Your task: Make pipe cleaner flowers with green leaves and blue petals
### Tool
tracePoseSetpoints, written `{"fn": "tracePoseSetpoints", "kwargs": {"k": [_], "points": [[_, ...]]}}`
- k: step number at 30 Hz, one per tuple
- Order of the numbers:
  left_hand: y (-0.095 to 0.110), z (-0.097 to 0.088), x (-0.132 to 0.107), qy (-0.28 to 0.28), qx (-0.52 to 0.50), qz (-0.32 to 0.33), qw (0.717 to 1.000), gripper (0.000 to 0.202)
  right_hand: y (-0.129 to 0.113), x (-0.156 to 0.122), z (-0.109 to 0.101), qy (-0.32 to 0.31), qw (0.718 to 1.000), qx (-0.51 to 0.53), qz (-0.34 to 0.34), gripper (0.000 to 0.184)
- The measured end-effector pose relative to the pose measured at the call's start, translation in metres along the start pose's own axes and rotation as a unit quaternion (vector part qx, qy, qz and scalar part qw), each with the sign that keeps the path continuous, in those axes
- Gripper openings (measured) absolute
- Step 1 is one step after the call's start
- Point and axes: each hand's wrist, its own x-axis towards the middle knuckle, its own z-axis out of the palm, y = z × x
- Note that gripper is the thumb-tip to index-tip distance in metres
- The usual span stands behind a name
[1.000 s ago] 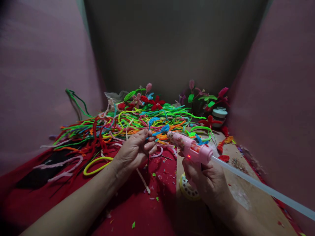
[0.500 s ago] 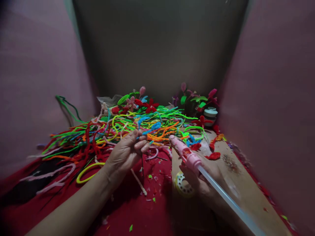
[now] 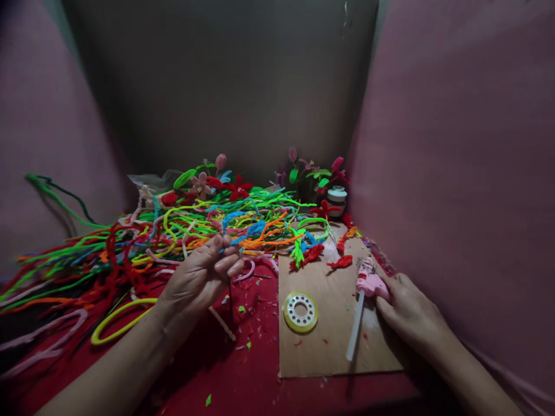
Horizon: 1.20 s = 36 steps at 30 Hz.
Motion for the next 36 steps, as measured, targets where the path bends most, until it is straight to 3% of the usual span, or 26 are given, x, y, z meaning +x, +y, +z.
{"fn": "tracePoseSetpoints", "kwargs": {"k": [3, 5, 6, 8, 9, 11, 13, 15, 16, 17, 19, 23, 26, 28, 30, 33, 36], "points": [[-0.001, 0.001, -0.003, 0.001, -0.008, -0.005, 1.0, 0.008, -0.006, 0.001, -0.007, -0.028, 0.998, -0.059, -0.001, 0.022], [-0.002, 0.004, -0.005, 0.0, -0.014, -0.015, 1.0, 0.009, -0.024, 0.001, -0.018, 0.005, 0.998, -0.062, -0.014, 0.024], [-0.002, 0.005, -0.007, -0.005, -0.019, -0.021, 1.0, 0.009, -0.039, 0.001, -0.024, 0.027, 0.999, -0.028, -0.021, 0.027], [-0.002, 0.009, -0.011, -0.015, -0.027, -0.033, 0.999, 0.01, -0.076, 0.003, -0.031, 0.061, 0.987, 0.148, -0.032, 0.024], [-0.002, 0.011, -0.012, -0.018, -0.028, -0.037, 0.999, 0.011, -0.098, 0.004, -0.032, 0.016, 0.963, 0.268, -0.034, 0.023], [-0.003, 0.015, -0.016, -0.023, -0.025, -0.042, 0.999, 0.011, -0.142, 0.008, -0.029, -0.073, 0.87, 0.488, 0.004, 0.023], [-0.004, 0.018, -0.019, -0.027, -0.021, -0.047, 0.998, 0.011, -0.181, 0.014, -0.022, -0.125, 0.74, 0.659, 0.055, 0.024], [-0.007, 0.019, -0.02, -0.036, -0.024, -0.055, 0.998, 0.012, -0.209, 0.021, -0.015, -0.13, 0.621, 0.768, 0.082, 0.02], [-0.009, 0.018, -0.021, -0.039, -0.028, -0.061, 0.997, 0.013, -0.219, 0.024, -0.013, -0.126, 0.576, 0.803, 0.085, 0.016], [-0.01, 0.018, -0.021, -0.041, -0.034, -0.065, 0.997, 0.013, -0.226, 0.026, -0.012, -0.128, 0.546, 0.823, 0.087, 0.014], [-0.012, 0.016, -0.021, -0.039, -0.043, -0.07, 0.996, 0.013, -0.232, 0.028, -0.011, -0.131, 0.519, 0.841, 0.077, 0.01], [-0.012, 0.014, -0.019, -0.024, -0.01, -0.072, 0.997, 0.014, -0.228, 0.03, -0.016, -0.076, 0.54, 0.836, 0.063, 0.005], [-0.009, 0.013, -0.017, 0.001, 0.071, -0.049, 0.996, 0.016, -0.218, 0.031, -0.022, -0.005, 0.617, 0.786, 0.045, 0.008], [-0.008, 0.014, -0.015, 0.013, 0.132, -0.013, 0.991, 0.016, -0.211, 0.031, -0.026, 0.003, 0.679, 0.734, 0.019, 0.011], [-0.009, 0.014, -0.015, 0.021, 0.186, 0.02, 0.982, 0.016, -0.207, 0.03, -0.027, -0.006, 0.72, 0.693, 0.007, 0.01], [-0.012, 0.015, -0.017, 0.041, 0.247, 0.056, 0.966, 0.014, -0.209, 0.029, -0.025, -0.006, 0.749, 0.663, 0.01, 0.01], [-0.016, 0.016, -0.019, 0.058, 0.282, 0.08, 0.954, 0.012, -0.216, 0.027, -0.022, 0.027, 0.757, 0.653, 0.02, 0.009]]}}
